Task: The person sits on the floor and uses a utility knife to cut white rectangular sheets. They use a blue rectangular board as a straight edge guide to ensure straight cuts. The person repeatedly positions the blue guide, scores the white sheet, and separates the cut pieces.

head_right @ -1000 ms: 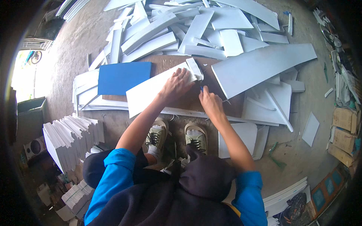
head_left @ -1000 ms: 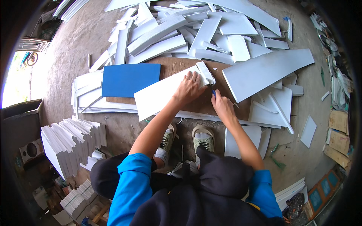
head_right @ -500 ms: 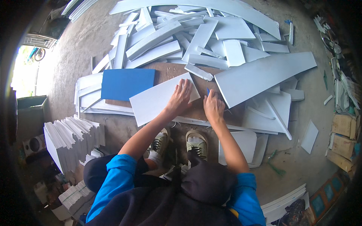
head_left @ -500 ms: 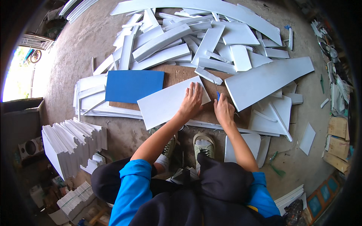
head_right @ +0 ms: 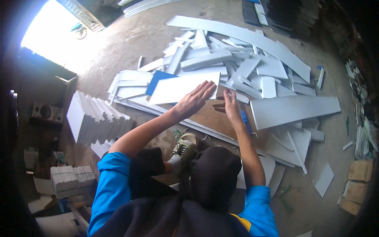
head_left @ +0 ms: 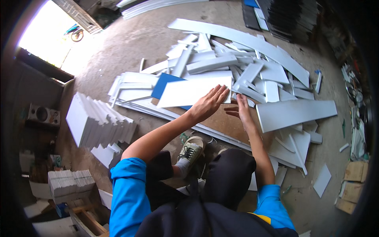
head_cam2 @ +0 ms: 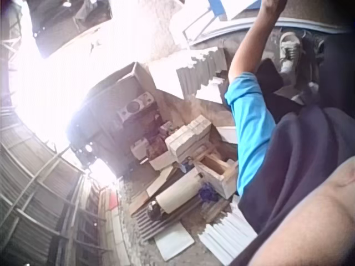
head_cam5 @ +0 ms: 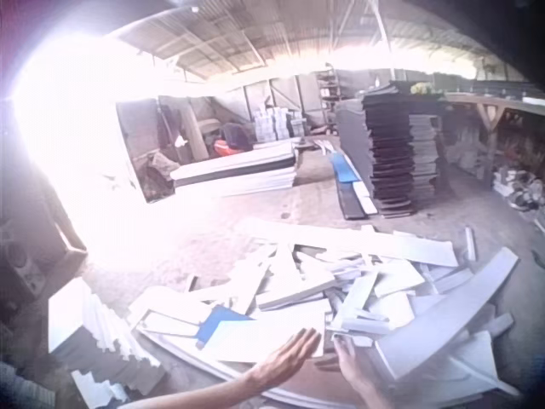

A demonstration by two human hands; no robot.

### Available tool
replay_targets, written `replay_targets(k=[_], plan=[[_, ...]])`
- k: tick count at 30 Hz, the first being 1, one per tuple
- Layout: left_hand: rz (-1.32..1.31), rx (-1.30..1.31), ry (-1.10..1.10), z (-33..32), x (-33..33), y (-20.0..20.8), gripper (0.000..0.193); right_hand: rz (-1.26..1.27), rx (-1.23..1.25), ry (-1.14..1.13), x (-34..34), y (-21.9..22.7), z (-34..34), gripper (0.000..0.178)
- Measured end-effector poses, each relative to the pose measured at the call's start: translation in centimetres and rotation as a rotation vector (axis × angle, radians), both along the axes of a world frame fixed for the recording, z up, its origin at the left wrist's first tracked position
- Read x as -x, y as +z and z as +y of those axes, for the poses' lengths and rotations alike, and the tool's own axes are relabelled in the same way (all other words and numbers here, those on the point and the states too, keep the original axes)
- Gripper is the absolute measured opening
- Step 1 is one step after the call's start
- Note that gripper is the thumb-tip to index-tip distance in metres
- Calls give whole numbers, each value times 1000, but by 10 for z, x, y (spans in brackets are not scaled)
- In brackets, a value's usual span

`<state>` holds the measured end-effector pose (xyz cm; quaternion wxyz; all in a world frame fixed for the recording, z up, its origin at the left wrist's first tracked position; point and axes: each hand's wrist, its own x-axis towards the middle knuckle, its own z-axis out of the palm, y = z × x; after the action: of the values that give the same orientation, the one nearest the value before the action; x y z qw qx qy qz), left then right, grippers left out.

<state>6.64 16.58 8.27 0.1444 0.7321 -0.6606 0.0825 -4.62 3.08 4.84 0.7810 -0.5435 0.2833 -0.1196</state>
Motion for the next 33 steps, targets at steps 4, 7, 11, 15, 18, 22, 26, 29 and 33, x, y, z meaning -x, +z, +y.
replay_targets(k=[4, 7, 11, 15, 18, 22, 26, 29, 33], plan=[[-150, 59, -39, 42, 1, 62, 57, -291, -222, 95, -21, 63, 31, 44], [-215, 107, -74, 75, 7, 99, 54, -355, -271, 208, -31, 92, 42, 40], [-294, 167, -104, 114, 7, 118, 57, -395, -241, 285, -26, 129, 62, 42], [-337, 212, -45, 155, 6, 130, 55, -373, -121, 223, -27, 159, 99, 52], [-380, 289, 108, 197, -3, 142, 54, -483, 69, 240, -42, 177, 135, 52], [-379, 484, 573, 282, -4, 168, 53, -678, 70, 410, -75, 213, 211, 57], [21, 1035, 995, 384, 27, 156, 31, -739, -30, 669, -100, 229, 326, 60], [694, 1563, 686, 420, 62, 116, 49, -644, -59, 914, -106, 210, 394, 53], [587, 1734, 970, 460, 112, 47, 56, -435, 11, 1216, -93, 153, 474, 53]])
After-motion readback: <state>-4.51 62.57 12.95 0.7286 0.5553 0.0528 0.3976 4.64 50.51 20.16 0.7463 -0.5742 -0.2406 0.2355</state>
